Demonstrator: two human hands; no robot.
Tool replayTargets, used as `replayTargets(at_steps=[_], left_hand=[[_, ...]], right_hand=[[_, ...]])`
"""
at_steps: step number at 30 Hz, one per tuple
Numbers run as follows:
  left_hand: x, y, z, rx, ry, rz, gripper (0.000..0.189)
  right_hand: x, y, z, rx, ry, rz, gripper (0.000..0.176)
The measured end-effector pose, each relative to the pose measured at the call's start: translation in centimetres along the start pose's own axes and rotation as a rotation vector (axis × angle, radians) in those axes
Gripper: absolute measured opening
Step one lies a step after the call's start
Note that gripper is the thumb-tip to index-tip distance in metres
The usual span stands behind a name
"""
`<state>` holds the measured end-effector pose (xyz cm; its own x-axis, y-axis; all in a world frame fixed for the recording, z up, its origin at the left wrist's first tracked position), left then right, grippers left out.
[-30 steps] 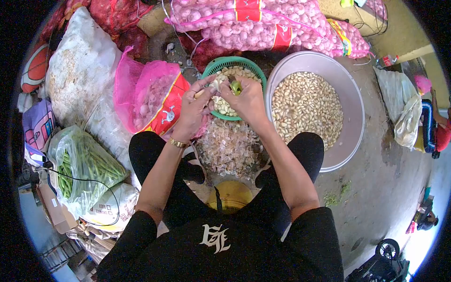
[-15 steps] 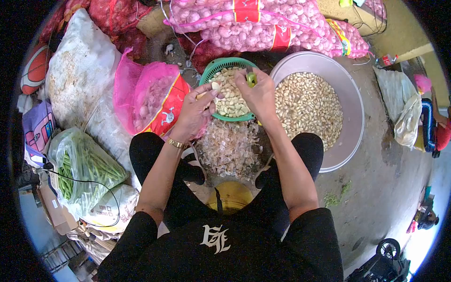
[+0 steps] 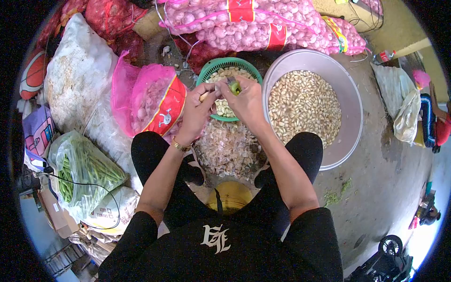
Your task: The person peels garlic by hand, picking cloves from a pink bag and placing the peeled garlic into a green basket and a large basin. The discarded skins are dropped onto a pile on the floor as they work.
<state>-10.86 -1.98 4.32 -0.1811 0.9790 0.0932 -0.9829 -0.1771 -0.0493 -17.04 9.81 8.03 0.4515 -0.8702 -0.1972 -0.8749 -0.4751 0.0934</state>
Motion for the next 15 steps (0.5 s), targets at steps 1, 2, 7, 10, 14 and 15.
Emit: replayTargets(at_steps=[1, 2, 7, 10, 14, 15], left_hand=[[0.0, 0.1, -0.1, 0.000, -0.001, 0.000, 0.020], [0.0, 0.1, -0.1, 0.012, 0.019, -0.003, 0.020], [-0.3, 0.3, -0.3, -0.058, -0.145, -0.009, 0.023], [-1.4, 1.1, -0.7, -0.111, -0.224, 0.055, 0.025], [-2.2, 2.0, -1.2, -0.142, -0.191, 0.103, 0.032], [-2.4, 2.1, -1.8, -0.180, -0.210, 0.125, 0.034]], right_hand=[[0.0, 0.1, 0.1, 0.014, 0.015, 0.021, 0.019], [-0.1, 0.1, 0.3, 0.029, 0.030, 0.041, 0.019], [-0.6, 0.3, 2.2, 0.002, -0.134, 0.073, 0.021], [-0.4, -0.1, 2.8, 0.025, -0.275, -0.015, 0.022], [1.0, -1.6, 2.6, 0.090, -0.389, -0.241, 0.024], [0.9, -1.7, 2.8, 0.089, -0.391, -0.242, 0.024]])
Point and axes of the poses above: each hand's wrist, its own y-axis towards the middle knuckle, its own x-axis out of the palm, z = x × y, the point moved 9 cm from there along y, towards the middle knuckle, and after that the axes turned 4 degrees about -z, right-handed, at the moved point
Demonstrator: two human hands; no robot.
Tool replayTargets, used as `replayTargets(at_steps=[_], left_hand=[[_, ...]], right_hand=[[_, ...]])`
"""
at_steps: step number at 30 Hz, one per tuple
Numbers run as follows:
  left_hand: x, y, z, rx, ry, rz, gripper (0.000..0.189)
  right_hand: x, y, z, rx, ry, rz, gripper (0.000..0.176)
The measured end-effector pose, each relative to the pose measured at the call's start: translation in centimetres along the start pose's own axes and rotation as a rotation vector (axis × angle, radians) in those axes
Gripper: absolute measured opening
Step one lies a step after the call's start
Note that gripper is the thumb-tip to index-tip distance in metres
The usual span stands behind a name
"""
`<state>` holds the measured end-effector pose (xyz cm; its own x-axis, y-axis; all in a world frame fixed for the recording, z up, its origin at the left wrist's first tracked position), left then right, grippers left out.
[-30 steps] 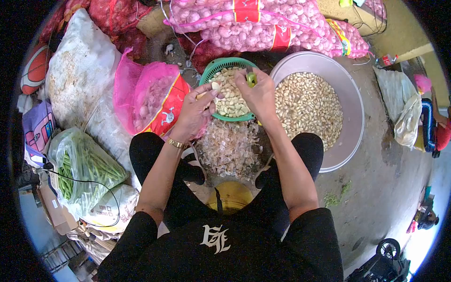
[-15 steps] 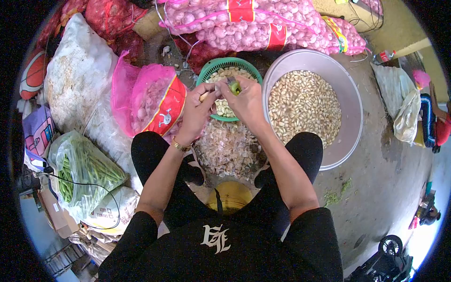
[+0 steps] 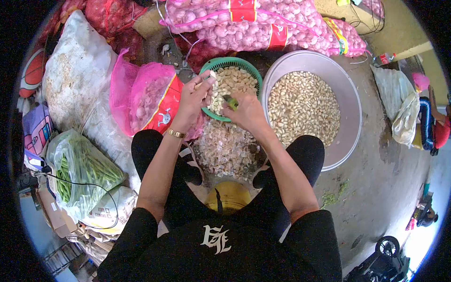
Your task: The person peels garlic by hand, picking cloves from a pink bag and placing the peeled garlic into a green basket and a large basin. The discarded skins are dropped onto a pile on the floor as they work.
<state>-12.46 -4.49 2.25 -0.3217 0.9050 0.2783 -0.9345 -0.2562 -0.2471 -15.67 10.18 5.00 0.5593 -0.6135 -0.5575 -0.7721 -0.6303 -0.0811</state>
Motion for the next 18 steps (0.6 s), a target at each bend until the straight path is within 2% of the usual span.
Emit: replayTargets(at_steps=[2, 3, 4, 5, 6, 7, 9, 13, 15, 16, 18], left_hand=[[-0.4, 0.3, -0.9, -0.062, -0.058, -0.059, 0.035], [-0.4, 0.2, -1.3, -0.125, -0.114, -0.117, 0.037], [-0.8, 0.1, -1.2, -0.125, -0.112, -0.114, 0.037], [-0.9, -0.1, -1.5, -0.160, -0.237, -0.133, 0.038], [-0.7, -0.3, -1.5, -0.195, -0.363, -0.153, 0.039], [-0.7, -0.5, -1.3, -0.193, -0.363, -0.152, 0.039], [-1.2, -0.9, -1.7, -0.273, -0.463, -0.087, 0.026], [-2.0, -1.8, -1.5, -0.250, -0.389, -0.061, 0.029], [-1.7, -2.1, -0.8, -0.177, -0.365, -0.182, 0.025], [-1.8, -2.3, -0.8, -0.175, -0.364, -0.180, 0.025], [-2.5, -2.7, -1.0, -0.218, -0.386, -0.107, 0.029]], right_hand=[[2.8, -0.2, 0.7, -0.035, -0.058, -0.248, 0.027], [3.2, -0.4, 1.2, -0.038, -0.055, -0.250, 0.027], [4.3, -0.9, 1.8, -0.024, -0.068, -0.331, 0.027], [5.2, -1.3, 2.4, -0.010, -0.083, -0.412, 0.027], [5.1, -1.3, 1.9, 0.001, -0.056, -0.412, 0.028], [5.0, -1.4, 1.3, -0.001, -0.057, -0.413, 0.028], [5.1, -1.7, 0.0, -0.045, 0.031, -0.437, 0.020], [6.3, -2.5, 0.4, -0.015, 0.031, -0.515, 0.018], [6.1, -2.7, -0.5, -0.092, 0.006, -0.474, 0.018], [6.5, -2.7, -0.2, -0.095, 0.006, -0.475, 0.018], [6.5, -2.7, -1.8, -0.339, -0.072, -0.350, 0.029]])
Point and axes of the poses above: each hand's wrist, its own y-axis towards the middle knuckle, its own x-axis out of the palm, z = x × y, the point moved 9 cm from there along y, towards the middle knuckle, and after that the axes turned 4 degrees about -z, right-handed, at the moved point
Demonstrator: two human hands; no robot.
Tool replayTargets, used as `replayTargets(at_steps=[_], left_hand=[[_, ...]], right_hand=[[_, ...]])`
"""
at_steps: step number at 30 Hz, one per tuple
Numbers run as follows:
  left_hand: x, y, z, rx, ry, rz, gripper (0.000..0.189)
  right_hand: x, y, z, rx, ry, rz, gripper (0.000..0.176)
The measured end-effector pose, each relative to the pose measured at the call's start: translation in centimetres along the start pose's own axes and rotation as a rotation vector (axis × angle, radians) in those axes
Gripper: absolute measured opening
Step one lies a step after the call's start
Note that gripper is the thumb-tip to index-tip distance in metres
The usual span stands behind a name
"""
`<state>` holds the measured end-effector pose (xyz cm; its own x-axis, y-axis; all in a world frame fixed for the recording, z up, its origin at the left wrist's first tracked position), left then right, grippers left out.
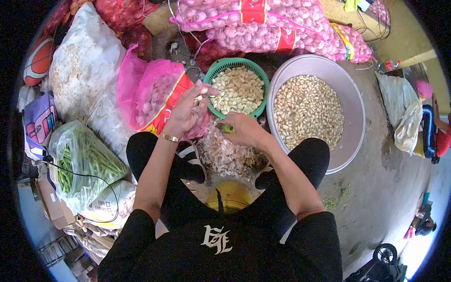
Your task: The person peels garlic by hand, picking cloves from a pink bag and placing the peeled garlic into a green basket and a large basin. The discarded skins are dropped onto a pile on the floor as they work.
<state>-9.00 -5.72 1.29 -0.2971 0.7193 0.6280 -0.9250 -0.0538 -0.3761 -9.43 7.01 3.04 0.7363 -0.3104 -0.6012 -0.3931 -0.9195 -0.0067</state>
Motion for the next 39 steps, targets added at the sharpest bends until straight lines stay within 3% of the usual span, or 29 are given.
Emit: replayTargets(at_steps=[4, 6, 9, 13, 16, 19, 22, 24, 27, 39], left_hand=[[0.0, -0.7, 0.5, 0.012, -0.080, -0.033, 0.033], [-0.2, -0.8, 0.5, 0.016, -0.069, -0.050, 0.033], [-0.5, -1.4, 0.9, 0.018, -0.002, -0.005, 0.029], [-2.3, -1.5, 1.0, 0.061, 0.019, 0.057, 0.027], [-2.2, -2.0, 1.2, 0.060, -0.047, 0.036, 0.028], [-1.5, -2.2, 0.7, 0.020, -0.024, -0.025, 0.027], [-0.5, -2.3, -0.1, -0.029, 0.018, -0.026, 0.028], [0.5, -2.1, -0.6, -0.052, 0.006, -0.071, 0.030], [1.4, -1.9, -1.3, -0.068, 0.013, -0.063, 0.030], [2.9, -1.1, -2.9, -0.147, -0.107, -0.067, 0.025]], right_hand=[[0.3, -0.1, -0.5, 0.158, 0.027, -0.021, 0.033], [0.9, -0.3, 0.3, 0.311, -0.023, -0.084, 0.045], [2.4, -0.4, 0.6, 0.205, 0.024, -0.063, 0.046], [3.0, -1.0, 1.2, 0.250, -0.007, -0.005, 0.047], [2.8, -0.5, 1.0, 0.252, 0.249, -0.037, 0.039], [0.6, 0.0, -1.2, 0.129, 0.486, 0.035, 0.033], [-1.3, 0.1, -0.7, 0.233, 0.425, 0.158, 0.038], [-4.8, -0.6, -2.6, 0.082, 0.105, 0.504, 0.039], [-5.7, -0.7, -2.3, 0.217, -0.063, 0.485, 0.043], [-6.9, -1.1, -2.1, 0.209, -0.193, 0.586, 0.046]])
Point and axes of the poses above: each hand's wrist, its own y-axis towards the middle knuckle, its own x-axis out of the palm, z = x × y, the point moved 9 cm from there along y, towards the middle knuckle, and after that the axes turned 4 degrees about -z, right-handed, at the moved point
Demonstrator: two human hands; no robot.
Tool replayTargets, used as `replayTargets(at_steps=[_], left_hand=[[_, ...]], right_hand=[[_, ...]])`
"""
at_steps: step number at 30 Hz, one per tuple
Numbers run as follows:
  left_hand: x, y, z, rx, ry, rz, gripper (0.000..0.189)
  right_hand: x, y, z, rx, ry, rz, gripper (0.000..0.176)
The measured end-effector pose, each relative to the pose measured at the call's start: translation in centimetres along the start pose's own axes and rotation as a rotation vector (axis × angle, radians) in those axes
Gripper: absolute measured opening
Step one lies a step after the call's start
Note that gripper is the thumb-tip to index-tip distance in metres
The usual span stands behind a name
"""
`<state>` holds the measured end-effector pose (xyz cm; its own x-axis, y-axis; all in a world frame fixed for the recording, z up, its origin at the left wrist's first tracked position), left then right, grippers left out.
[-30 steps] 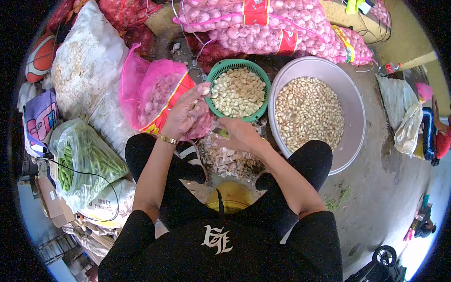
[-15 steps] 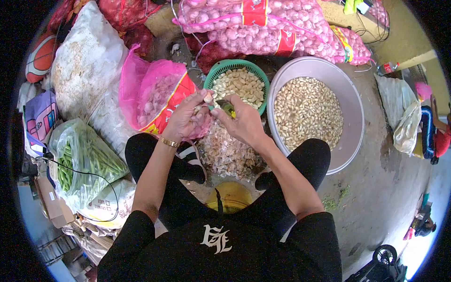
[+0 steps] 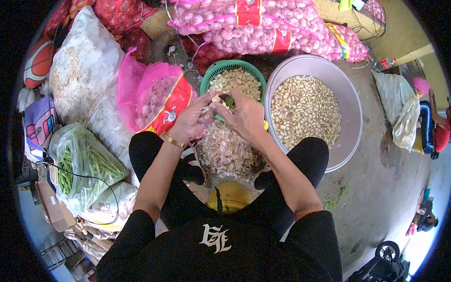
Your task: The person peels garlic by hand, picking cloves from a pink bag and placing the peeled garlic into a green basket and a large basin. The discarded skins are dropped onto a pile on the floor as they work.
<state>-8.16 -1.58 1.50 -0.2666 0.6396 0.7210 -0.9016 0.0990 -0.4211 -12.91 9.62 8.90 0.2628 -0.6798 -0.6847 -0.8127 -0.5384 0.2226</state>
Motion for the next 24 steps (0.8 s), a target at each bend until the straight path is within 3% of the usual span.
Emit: replayTargets(at_steps=[7, 9, 15, 24], left_hand=[[1.2, 0.1, -0.1, -0.031, -0.006, -0.078, 0.024], [0.6, -0.1, -0.2, -0.029, -0.026, 0.094, 0.023], [1.0, 0.1, -0.3, -0.081, -0.003, -0.019, 0.021], [0.3, -0.1, 0.1, -0.034, 0.048, 0.006, 0.021]], right_hand=[[0.2, 0.2, 0.1, 0.035, -0.013, -0.073, 0.045], [-0.1, 0.3, -0.4, -0.007, -0.022, -0.051, 0.042], [0.2, 0.2, -0.6, -0.089, -0.049, -0.067, 0.037], [0.3, 0.5, -1.5, -0.198, -0.209, -0.090, 0.039]])
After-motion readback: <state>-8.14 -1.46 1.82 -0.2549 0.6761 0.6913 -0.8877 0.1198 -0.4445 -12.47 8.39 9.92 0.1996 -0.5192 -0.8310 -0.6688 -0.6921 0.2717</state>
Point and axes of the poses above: each hand's wrist, its own y-axis towards the middle knuckle, its own x-axis out of the palm, z = x × y, the point moved 9 cm from there along y, towards the middle knuckle, and after that the axes turned 4 degrees about -z, right-handed, at the moved point
